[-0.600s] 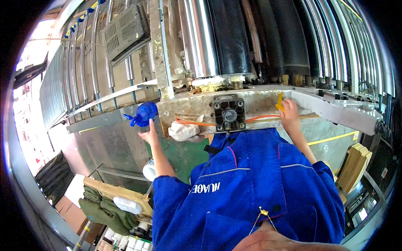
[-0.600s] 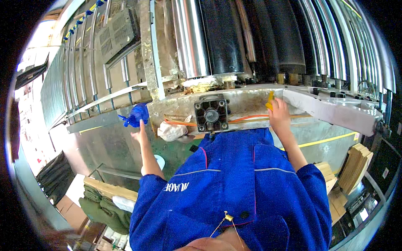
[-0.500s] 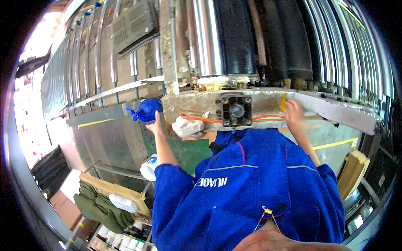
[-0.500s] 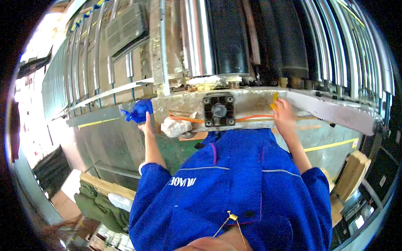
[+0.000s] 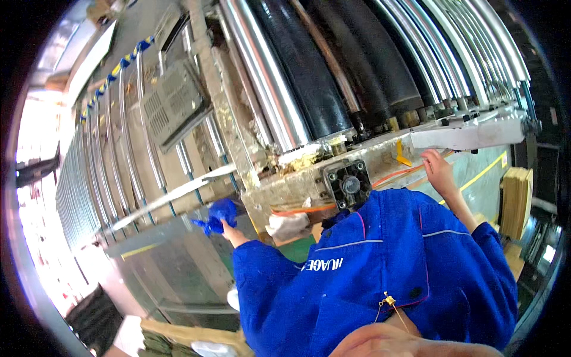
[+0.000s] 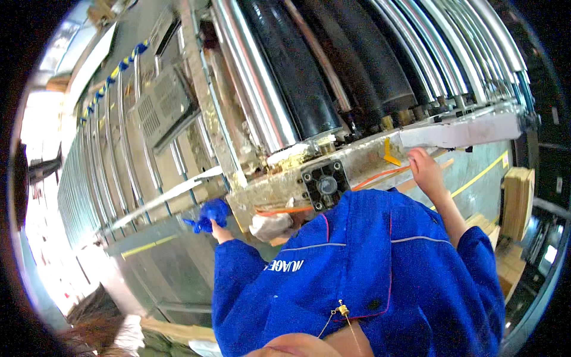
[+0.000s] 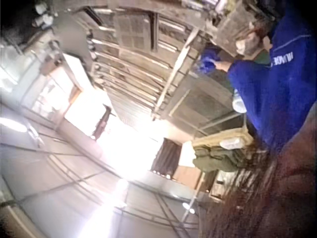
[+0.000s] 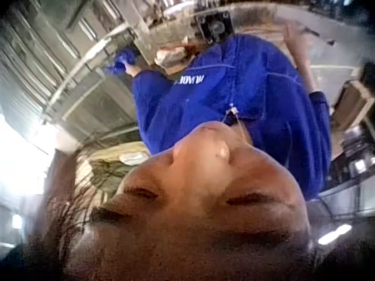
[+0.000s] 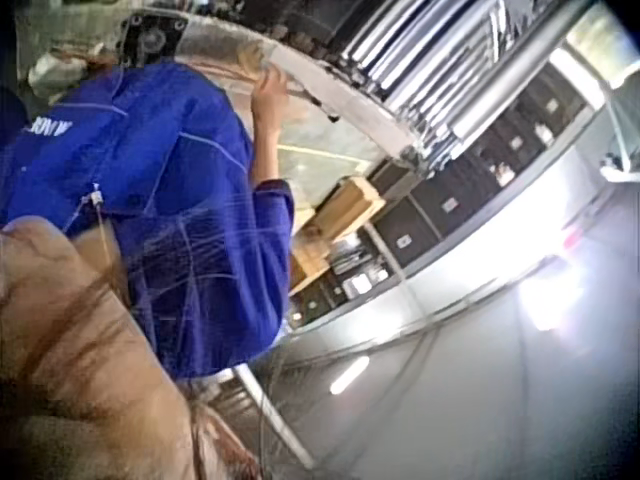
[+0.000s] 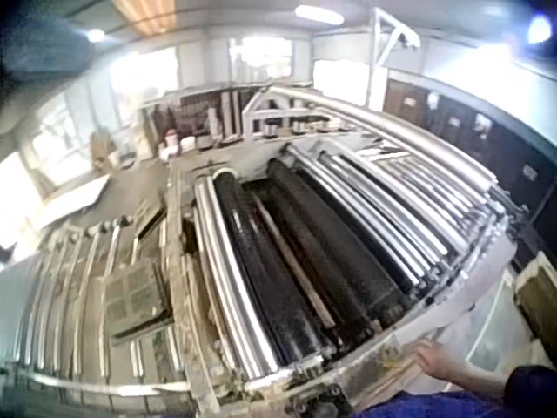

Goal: The person sprays a liquid from a blue bottle onto industrial rollers and uses a cloth to wipe them.

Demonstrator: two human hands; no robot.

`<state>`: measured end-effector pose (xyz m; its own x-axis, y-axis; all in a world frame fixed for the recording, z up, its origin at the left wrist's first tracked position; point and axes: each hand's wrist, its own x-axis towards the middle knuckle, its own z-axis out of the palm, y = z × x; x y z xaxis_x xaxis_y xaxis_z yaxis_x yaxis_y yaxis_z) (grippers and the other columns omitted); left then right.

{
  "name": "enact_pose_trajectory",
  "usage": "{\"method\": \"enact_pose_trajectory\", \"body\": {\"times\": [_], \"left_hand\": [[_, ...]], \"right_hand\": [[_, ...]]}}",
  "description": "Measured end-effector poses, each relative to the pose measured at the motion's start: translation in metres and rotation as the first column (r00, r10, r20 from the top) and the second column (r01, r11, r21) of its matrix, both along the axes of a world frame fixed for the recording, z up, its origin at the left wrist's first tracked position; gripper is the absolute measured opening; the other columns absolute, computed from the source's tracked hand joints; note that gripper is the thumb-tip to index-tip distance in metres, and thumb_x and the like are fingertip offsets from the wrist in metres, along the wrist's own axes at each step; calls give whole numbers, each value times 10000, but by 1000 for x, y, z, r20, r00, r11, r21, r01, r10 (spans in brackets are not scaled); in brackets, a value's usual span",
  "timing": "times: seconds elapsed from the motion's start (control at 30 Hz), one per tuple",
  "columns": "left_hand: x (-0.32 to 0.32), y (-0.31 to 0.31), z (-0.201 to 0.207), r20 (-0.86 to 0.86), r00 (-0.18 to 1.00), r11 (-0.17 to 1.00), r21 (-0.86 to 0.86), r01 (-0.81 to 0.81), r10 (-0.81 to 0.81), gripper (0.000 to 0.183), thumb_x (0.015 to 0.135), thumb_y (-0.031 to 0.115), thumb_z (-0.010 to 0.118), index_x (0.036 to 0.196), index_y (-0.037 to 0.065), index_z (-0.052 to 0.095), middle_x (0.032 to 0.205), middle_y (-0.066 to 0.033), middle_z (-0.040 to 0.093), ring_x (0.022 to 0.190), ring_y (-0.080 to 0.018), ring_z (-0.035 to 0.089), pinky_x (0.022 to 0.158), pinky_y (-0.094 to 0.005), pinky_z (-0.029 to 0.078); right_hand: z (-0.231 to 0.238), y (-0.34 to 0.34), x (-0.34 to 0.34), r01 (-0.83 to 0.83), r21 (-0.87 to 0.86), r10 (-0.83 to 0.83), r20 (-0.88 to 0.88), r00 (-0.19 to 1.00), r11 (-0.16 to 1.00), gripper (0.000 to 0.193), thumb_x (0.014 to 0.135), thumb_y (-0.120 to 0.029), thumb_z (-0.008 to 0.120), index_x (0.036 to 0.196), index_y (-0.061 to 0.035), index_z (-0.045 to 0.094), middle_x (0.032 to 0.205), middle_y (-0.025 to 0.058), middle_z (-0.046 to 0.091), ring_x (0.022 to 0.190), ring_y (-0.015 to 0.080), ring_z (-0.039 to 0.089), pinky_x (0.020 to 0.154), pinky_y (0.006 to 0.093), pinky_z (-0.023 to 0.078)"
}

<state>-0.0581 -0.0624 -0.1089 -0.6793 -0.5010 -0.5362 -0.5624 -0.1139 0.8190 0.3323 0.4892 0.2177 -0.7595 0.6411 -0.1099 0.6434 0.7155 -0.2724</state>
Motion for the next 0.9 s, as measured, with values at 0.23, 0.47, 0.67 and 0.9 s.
{"method": "enact_pose_trajectory", "body": {"times": [0.23, 0.47, 0.67, 0.9], "left_hand": [[-42, -14, 71, -254, 967, 981, 184, 65, -16, 220, 788, 259, 682, 732, 93, 549, 637, 21, 487, 554, -106, 442, 503, -274, 353], [-26, 39, 315, -374, 678, 745, -56, 664, -632, 384, 896, 399, 505, 787, 32, 484, 607, -25, 481, 491, -101, 417, 447, -258, 332], [-16, 94, 426, -209, 428, 456, -107, 884, -879, 398, 924, 389, 445, 843, 8, 522, 644, -38, 512, 499, -99, 440, 446, -239, 338], [-1, 191, 440, 103, 208, 211, 19, 977, -973, 407, 930, 389, 437, 739, 43, 535, 597, -17, 511, 485, -79, 460, 449, -211, 365]], "right_hand": [[3, 4, -15, -31, 30, 33, -98, 995, 999, 124, 841, -106, 514, 937, -66, 580, 912, 113, 590, 823, 323, 583, 679, 394, 479], [3, 15, -22, -78, -24, 73, -160, 984, 997, 124, 844, -116, 513, 937, -83, 587, 885, 113, 589, 798, 331, 576, 663, 409, 468], [4, 26, -20, -221, -86, 195, -241, 951, 972, 160, 859, -101, 482, 977, -51, 578, 962, 121, 593, 880, 314, 575, 738, 380, 466], [49, 30, 24, -161, -39, 141, -318, 938, 986, 175, 841, -98, 515, 994, -63, 592, 966, 107, 600, 878, 297, 581, 736, 367, 477]]}}
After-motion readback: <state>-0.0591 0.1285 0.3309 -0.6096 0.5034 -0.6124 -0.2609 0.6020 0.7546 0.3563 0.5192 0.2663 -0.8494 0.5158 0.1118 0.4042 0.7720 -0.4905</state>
